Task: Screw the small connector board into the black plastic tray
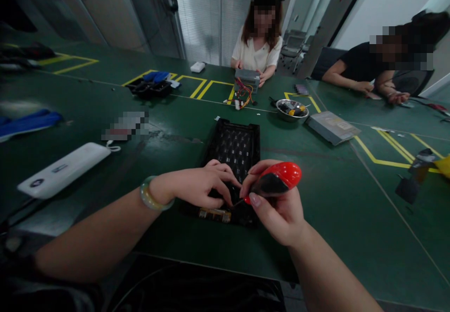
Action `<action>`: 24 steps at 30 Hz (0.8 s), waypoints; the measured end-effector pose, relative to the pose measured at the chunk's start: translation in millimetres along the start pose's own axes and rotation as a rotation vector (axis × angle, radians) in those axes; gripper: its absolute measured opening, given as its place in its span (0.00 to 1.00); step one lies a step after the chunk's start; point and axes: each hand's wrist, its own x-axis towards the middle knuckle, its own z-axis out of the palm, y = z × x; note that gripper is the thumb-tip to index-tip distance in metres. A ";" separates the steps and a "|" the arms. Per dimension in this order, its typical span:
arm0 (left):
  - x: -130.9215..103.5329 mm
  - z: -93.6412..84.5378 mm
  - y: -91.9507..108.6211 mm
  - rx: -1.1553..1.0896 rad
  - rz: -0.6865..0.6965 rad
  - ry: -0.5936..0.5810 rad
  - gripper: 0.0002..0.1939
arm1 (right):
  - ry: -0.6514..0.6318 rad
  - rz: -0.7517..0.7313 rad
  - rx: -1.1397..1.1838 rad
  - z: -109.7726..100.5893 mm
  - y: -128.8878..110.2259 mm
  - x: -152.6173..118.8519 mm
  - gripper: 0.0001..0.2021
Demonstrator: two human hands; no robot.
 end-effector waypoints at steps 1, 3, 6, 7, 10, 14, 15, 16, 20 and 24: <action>0.0 0.4 -0.3 -0.004 0.002 0.001 0.10 | -0.012 -0.005 -0.013 0.5 0.8 -0.1 0.14; -0.1 0.5 -0.2 -0.016 0.004 0.010 0.09 | -0.038 -0.016 -0.048 1.3 1.9 -0.1 0.14; -0.4 -1.0 1.9 -0.047 0.001 0.032 0.09 | -0.065 -0.034 -0.114 2.8 1.3 0.0 0.14; -0.5 -1.5 2.7 -0.063 -0.006 0.039 0.08 | -0.074 -0.041 -0.131 3.5 0.7 0.2 0.15; -0.5 -2.0 3.6 -0.110 -0.010 0.034 0.09 | -0.102 -0.081 -0.122 5.4 0.1 0.6 0.17; 0.2 -1.1 2.9 -0.123 -0.018 0.036 0.10 | -0.114 -0.106 -0.135 6.2 1.1 1.2 0.18; 0.4 -1.0 3.0 -0.124 -0.017 0.037 0.10 | -0.113 -0.107 -0.145 6.2 1.2 1.3 0.18; 0.5 -0.9 3.2 -0.127 -0.015 0.037 0.10 | -0.110 -0.110 -0.153 6.1 1.3 1.3 0.18; 0.4 -1.4 4.2 -0.130 -0.015 0.035 0.11 | -0.093 -0.128 -0.190 5.8 1.6 0.9 0.18; 0.4 -2.2 4.0 -0.134 -0.020 0.026 0.12 | -0.070 -0.115 -0.176 6.3 1.0 0.3 0.18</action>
